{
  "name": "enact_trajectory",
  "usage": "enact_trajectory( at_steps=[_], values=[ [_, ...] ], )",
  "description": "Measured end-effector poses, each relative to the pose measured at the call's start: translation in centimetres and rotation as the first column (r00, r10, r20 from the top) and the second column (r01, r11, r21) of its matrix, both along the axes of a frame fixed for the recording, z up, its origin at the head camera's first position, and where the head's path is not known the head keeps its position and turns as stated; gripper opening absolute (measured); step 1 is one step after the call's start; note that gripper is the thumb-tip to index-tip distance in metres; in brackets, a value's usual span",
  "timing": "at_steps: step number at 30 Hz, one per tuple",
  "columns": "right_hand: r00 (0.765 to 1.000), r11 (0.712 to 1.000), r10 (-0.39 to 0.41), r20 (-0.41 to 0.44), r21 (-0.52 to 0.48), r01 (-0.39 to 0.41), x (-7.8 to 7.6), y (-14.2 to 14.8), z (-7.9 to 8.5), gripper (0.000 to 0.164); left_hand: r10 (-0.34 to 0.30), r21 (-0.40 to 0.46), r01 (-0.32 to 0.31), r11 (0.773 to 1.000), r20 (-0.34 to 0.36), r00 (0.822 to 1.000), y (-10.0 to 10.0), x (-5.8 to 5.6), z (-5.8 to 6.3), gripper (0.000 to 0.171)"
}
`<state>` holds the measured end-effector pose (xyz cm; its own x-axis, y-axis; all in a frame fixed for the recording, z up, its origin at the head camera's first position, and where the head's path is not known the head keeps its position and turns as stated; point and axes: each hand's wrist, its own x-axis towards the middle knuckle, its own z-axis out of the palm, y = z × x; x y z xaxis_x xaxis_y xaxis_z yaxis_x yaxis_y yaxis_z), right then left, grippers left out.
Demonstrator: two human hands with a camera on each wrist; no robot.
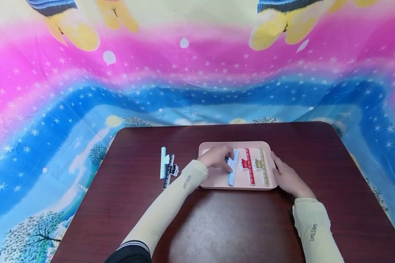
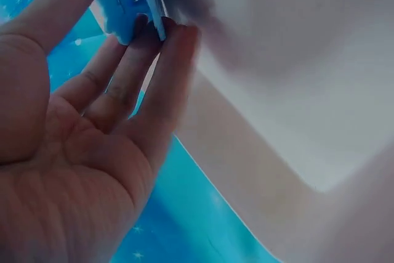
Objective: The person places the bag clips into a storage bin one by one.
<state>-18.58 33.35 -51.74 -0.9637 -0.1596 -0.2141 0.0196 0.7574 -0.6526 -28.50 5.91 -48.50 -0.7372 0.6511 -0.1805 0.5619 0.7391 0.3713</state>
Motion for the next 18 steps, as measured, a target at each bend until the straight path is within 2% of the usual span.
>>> enact_trajectory(
  at_steps=[6, 12, 18],
  values=[
    [1.0, 1.0, 0.005, -0.008, 0.006, -0.005, 0.07, 0.1, -0.19, 0.066, 0.043, 0.007, -0.042, 0.999, -0.063, 0.997, 0.51, 0.09, -0.49, 0.043],
    [1.0, 1.0, 0.008, -0.017, 0.005, -0.008, 0.05, 0.08, -0.27, 0.065, 0.044, -0.016, -0.045, 0.999, -0.061, 0.997, 0.79, 0.12, -0.62, 0.047],
    [1.0, 1.0, 0.007, -0.017, 0.002, -0.007, -0.05, 0.06, -0.18, 0.066, 0.017, -0.03, -0.019, 0.999, -0.044, 0.999, 0.58, -0.07, -0.55, 0.05]
  ],
)
